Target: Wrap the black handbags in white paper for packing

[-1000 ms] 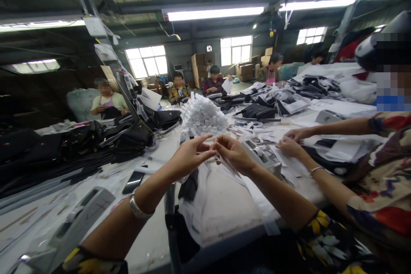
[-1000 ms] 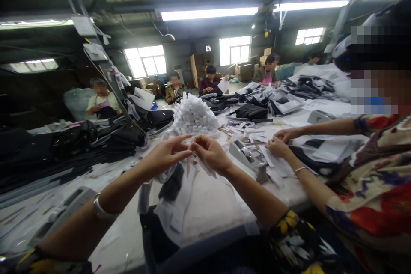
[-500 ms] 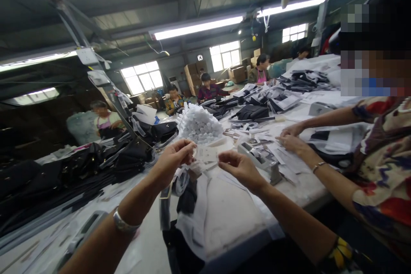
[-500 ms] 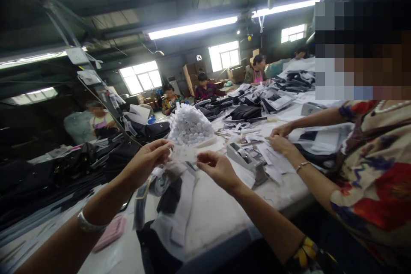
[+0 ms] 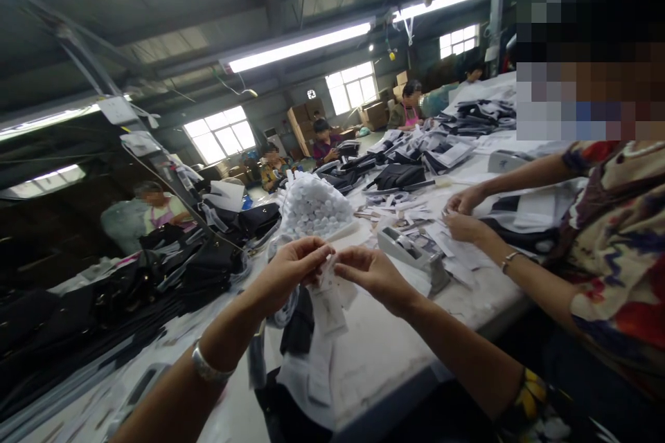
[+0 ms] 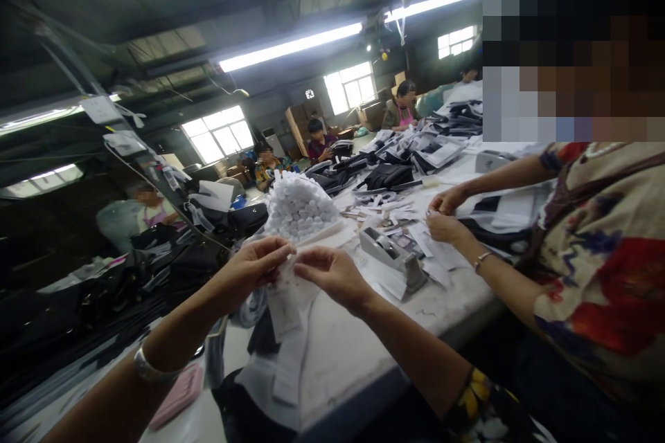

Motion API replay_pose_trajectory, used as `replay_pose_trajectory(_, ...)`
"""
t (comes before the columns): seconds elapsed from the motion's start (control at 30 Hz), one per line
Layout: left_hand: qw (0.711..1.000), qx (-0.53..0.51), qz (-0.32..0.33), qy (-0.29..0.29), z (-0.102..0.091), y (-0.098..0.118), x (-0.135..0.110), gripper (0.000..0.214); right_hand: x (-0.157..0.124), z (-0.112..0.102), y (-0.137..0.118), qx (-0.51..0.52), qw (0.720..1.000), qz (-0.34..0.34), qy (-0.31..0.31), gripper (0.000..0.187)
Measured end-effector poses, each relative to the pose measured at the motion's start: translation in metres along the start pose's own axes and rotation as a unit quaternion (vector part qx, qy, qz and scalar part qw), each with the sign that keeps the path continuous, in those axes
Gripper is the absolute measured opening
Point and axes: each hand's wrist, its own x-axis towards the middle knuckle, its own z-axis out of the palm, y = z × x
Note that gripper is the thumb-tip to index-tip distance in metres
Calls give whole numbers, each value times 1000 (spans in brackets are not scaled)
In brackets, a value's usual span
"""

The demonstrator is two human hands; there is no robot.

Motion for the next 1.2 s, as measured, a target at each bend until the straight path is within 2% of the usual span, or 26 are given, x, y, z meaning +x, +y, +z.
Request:
replay_pose_trajectory(0.13,996,62,36,56,-3,-7,4,48,-2,-9,-8,-48,997,-16,55,29)
replay_pose_trajectory(0.23,986,110,81,96,-1,-9,6,40,-2,-16,-13,-95,992,-36,79,36)
replay_pose_trajectory(0.33,982,140,97,82,7,-8,6,34,-2,-19,-18,-150,983,-62,91,45)
replay_pose_trajectory(0.43,984,149,83,53,15,-6,5,39,-3,-19,-20,-173,977,-80,96,46)
replay_pose_trajectory(0.6,993,91,47,-57,20,-6,3,36,-3,-20,-20,-57,994,-36,89,47)
replay_pose_trajectory(0.67,995,47,39,-80,23,-7,2,36,-3,-21,-19,-9,996,-10,89,49)
replay_pose_trajectory(0.77,998,19,37,-45,30,-9,2,39,-2,-21,-16,36,996,15,81,49)
replay_pose_trajectory(0.9,994,75,73,32,34,-14,5,45,-3,-21,-14,106,989,56,83,46)
replay_pose_trajectory(1.07,978,135,153,32,32,-19,6,37,-5,-24,-16,196,968,135,82,34)
replay_pose_trajectory(1.2,979,133,150,39,32,-21,7,30,-6,-25,-16,240,954,158,82,19)
